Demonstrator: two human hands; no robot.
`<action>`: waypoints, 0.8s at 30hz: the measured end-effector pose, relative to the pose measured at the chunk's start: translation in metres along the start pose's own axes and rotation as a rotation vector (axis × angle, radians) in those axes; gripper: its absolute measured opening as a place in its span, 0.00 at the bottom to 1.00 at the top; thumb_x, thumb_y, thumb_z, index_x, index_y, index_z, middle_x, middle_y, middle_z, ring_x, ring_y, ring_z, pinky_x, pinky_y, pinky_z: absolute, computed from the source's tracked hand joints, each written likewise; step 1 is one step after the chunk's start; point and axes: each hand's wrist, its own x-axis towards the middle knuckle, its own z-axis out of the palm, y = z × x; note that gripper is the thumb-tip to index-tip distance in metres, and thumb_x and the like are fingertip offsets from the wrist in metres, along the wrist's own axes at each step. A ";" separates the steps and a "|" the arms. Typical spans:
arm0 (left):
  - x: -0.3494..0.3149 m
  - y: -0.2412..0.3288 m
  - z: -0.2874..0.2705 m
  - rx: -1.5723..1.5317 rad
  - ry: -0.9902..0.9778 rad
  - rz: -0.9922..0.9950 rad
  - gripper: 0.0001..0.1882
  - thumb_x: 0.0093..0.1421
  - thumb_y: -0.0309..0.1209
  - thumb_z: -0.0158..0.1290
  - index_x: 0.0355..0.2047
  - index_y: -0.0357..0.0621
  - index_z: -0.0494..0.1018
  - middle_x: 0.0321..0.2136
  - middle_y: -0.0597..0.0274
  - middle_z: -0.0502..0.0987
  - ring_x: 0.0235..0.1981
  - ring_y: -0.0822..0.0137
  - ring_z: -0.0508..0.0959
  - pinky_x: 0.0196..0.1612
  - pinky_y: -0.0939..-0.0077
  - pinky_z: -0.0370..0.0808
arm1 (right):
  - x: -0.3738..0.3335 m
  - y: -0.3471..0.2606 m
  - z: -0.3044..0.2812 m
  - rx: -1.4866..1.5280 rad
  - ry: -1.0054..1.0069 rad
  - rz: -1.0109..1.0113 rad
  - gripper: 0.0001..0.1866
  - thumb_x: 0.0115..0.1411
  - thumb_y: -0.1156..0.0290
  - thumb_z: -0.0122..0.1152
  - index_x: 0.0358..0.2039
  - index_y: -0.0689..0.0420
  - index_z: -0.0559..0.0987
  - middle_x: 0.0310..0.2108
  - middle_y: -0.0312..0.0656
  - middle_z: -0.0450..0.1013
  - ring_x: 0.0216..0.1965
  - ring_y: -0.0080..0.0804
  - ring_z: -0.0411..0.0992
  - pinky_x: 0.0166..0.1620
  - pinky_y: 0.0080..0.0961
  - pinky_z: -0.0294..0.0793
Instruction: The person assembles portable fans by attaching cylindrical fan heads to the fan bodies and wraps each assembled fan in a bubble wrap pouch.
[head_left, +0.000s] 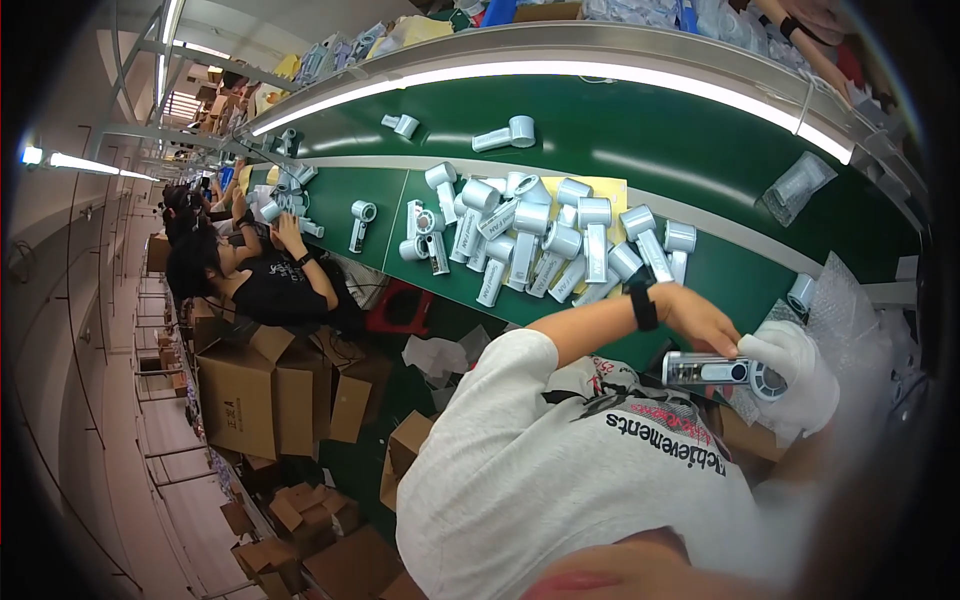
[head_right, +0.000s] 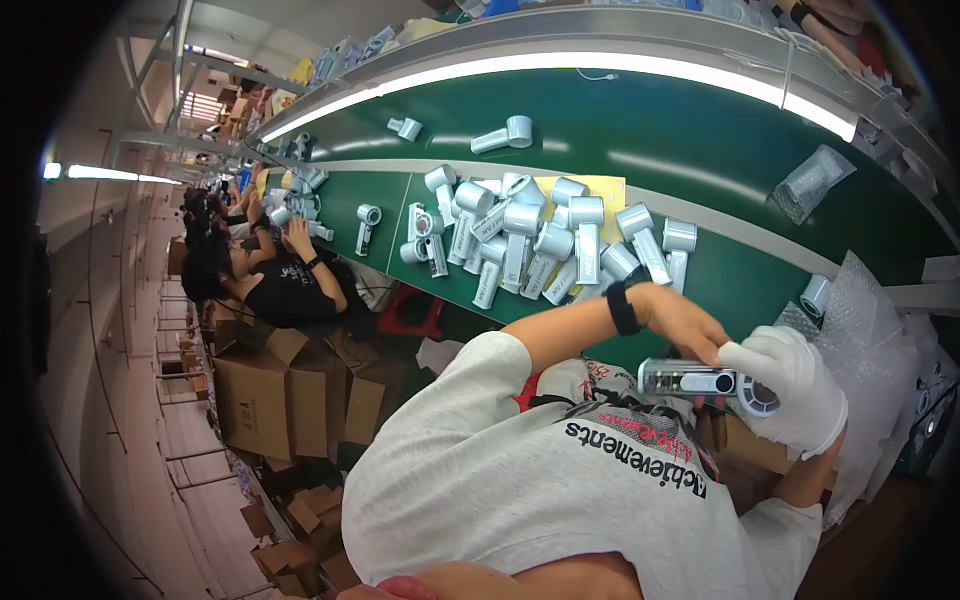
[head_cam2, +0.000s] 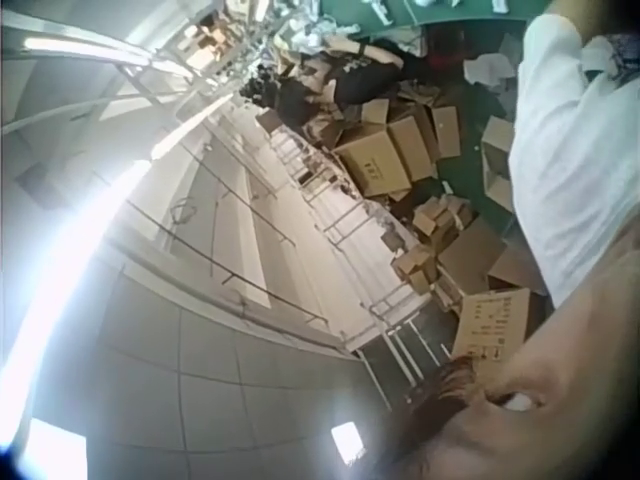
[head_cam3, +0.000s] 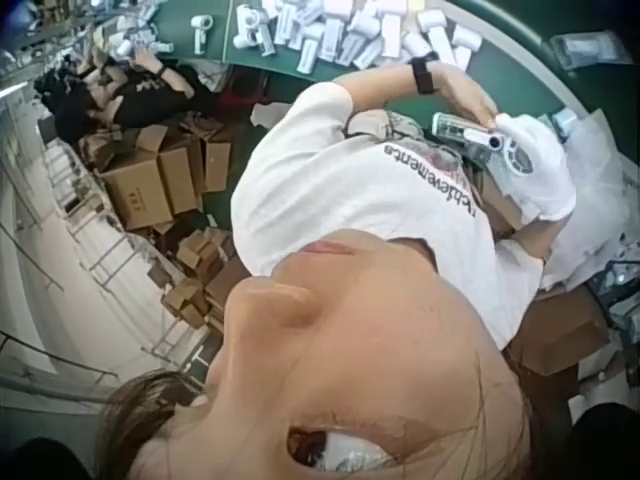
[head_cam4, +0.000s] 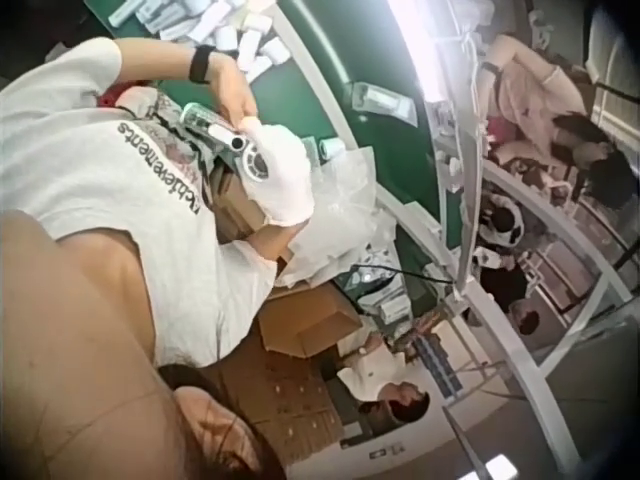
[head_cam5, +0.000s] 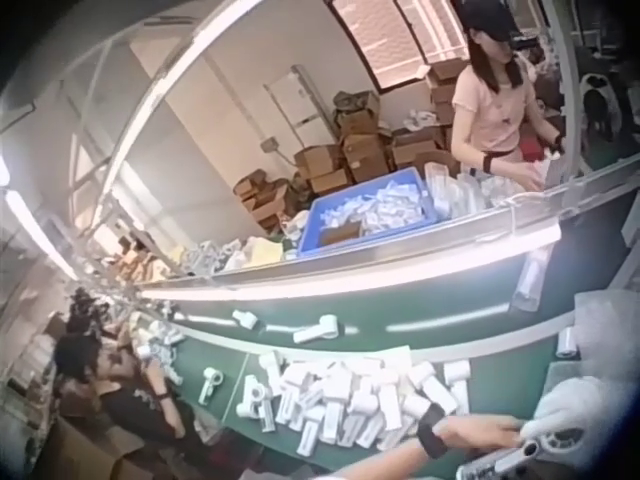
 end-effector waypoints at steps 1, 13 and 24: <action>0.005 -0.007 0.015 0.003 -0.016 -0.004 0.25 0.57 0.42 0.50 0.48 0.35 0.62 0.37 0.53 0.72 0.41 0.60 0.72 0.49 0.68 0.66 | 0.005 0.005 -0.001 0.101 0.060 -0.050 0.32 0.37 0.74 0.64 0.47 0.58 0.68 0.36 0.47 0.69 0.39 0.36 0.69 0.43 0.28 0.67; 0.014 -0.044 0.024 -0.447 0.888 0.512 0.26 0.56 0.44 0.47 0.49 0.44 0.55 0.25 0.59 0.69 0.15 0.66 0.71 0.14 0.75 0.70 | 0.052 0.068 0.096 0.806 0.947 0.409 0.19 0.49 0.72 0.58 0.43 0.62 0.72 0.39 0.41 0.71 0.40 0.25 0.69 0.44 0.19 0.68; 0.035 -0.015 0.007 0.202 1.151 0.368 0.36 0.51 0.28 0.54 0.57 0.37 0.49 0.38 0.54 0.67 0.39 0.64 0.72 0.41 0.75 0.70 | 0.023 0.118 0.092 0.814 0.927 0.283 0.21 0.53 0.66 0.57 0.47 0.60 0.71 0.41 0.42 0.72 0.40 0.25 0.71 0.43 0.20 0.70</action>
